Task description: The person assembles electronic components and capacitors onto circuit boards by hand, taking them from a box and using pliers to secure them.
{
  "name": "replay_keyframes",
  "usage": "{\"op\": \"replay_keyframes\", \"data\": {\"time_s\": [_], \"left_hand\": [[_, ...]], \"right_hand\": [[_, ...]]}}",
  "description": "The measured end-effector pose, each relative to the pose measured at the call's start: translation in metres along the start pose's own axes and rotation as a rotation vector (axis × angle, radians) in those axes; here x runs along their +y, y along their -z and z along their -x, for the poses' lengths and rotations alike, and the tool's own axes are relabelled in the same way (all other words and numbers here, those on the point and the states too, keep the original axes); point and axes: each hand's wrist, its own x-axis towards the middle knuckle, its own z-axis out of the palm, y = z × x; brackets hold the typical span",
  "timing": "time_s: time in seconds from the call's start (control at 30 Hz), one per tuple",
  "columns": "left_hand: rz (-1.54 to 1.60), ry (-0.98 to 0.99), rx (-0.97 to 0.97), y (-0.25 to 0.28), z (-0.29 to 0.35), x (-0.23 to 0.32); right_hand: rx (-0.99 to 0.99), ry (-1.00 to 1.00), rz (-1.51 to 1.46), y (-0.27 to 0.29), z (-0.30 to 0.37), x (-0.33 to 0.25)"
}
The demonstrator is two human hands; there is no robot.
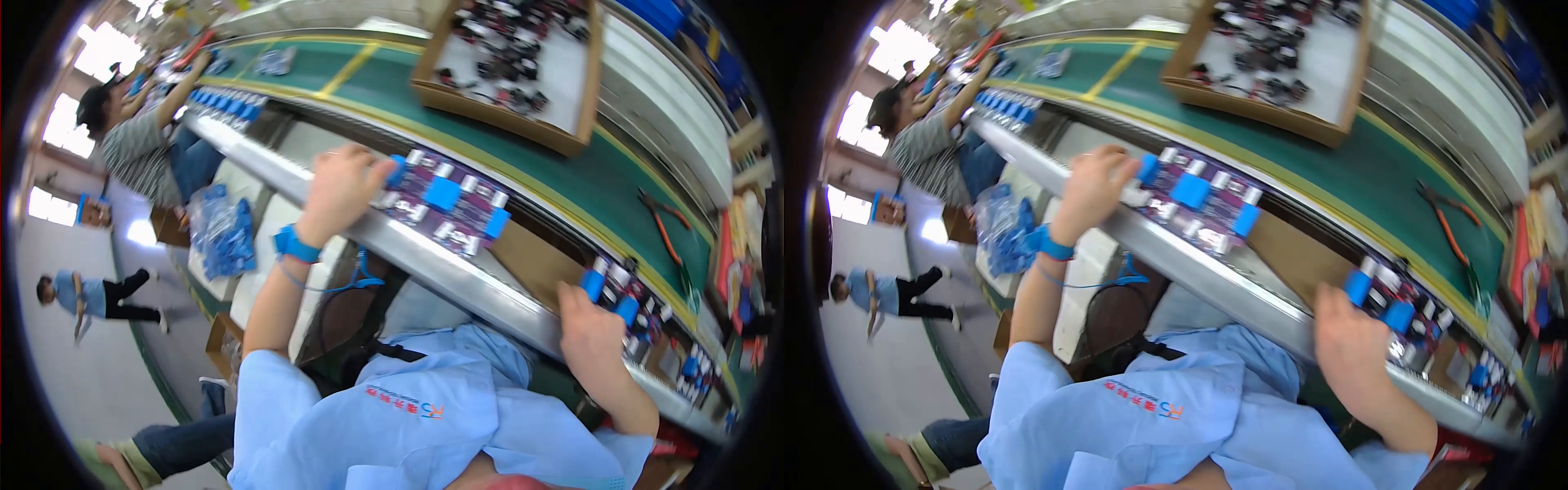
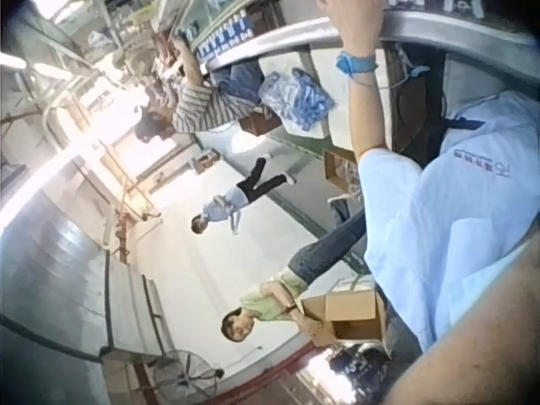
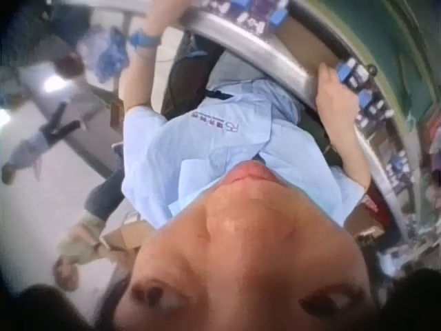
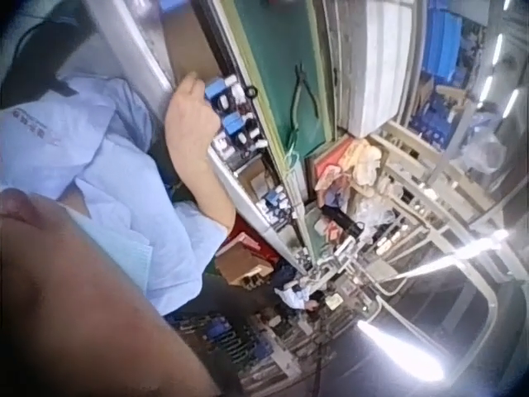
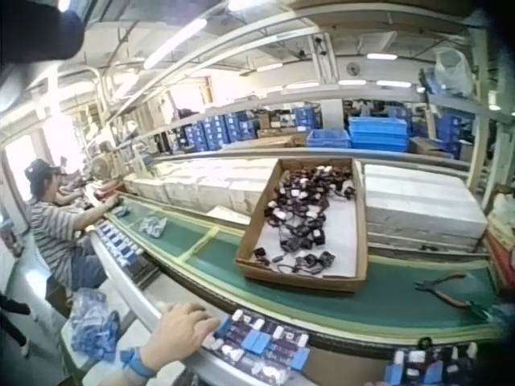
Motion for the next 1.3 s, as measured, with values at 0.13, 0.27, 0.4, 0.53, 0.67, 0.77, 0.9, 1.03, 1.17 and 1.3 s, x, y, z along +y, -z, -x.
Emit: {"op": "replay_keyframes", "data": {"time_s": [0.13, 0.27, 0.4, 0.53, 0.67, 0.77, 0.9, 1.03, 1.17, 1.3], "left_hand": [[0.145, -0.068, -0.166, -0.011, -0.002, 0.007], [0.235, -0.221, -0.221, -0.01, -0.009, 0.033], [0.246, -0.394, -0.253, -0.007, -0.011, 0.073], [0.142, -0.366, 0.045, 0.0, -0.06, 0.093], [0.175, -0.494, 0.36, -0.001, -0.134, 0.105], [-0.01, -0.623, 0.291, -0.019, -0.168, 0.124], [-0.275, -0.559, -0.019, -0.03, -0.195, 0.138], [-0.37, -0.562, 0.018, -0.054, -0.209, 0.128], [-0.329, -0.563, -0.062, -0.045, -0.209, 0.143], [0.08, -0.394, -0.03, -0.044, -0.221, 0.132]], "right_hand": [[-0.025, -0.188, -0.032, 0.003, 0.023, 0.021], [-0.031, -0.445, -0.089, 0.005, 0.05, 0.042], [0.027, -0.543, -0.001, -0.01, 0.066, 0.065], [0.009, -0.675, 0.006, -0.017, 0.081, 0.08], [0.072, -0.726, -0.046, -0.013, 0.1, 0.085], [0.099, -0.804, -0.014, -0.016, 0.113, 0.091], [0.12, -0.91, 0.039, -0.027, 0.129, 0.112], [0.076, -1.036, 0.095, -0.04, 0.151, 0.137], [0.097, -1.149, 0.151, -0.046, 0.184, 0.162], [0.092, -1.249, 0.17, -0.055, 0.213, 0.187]]}}
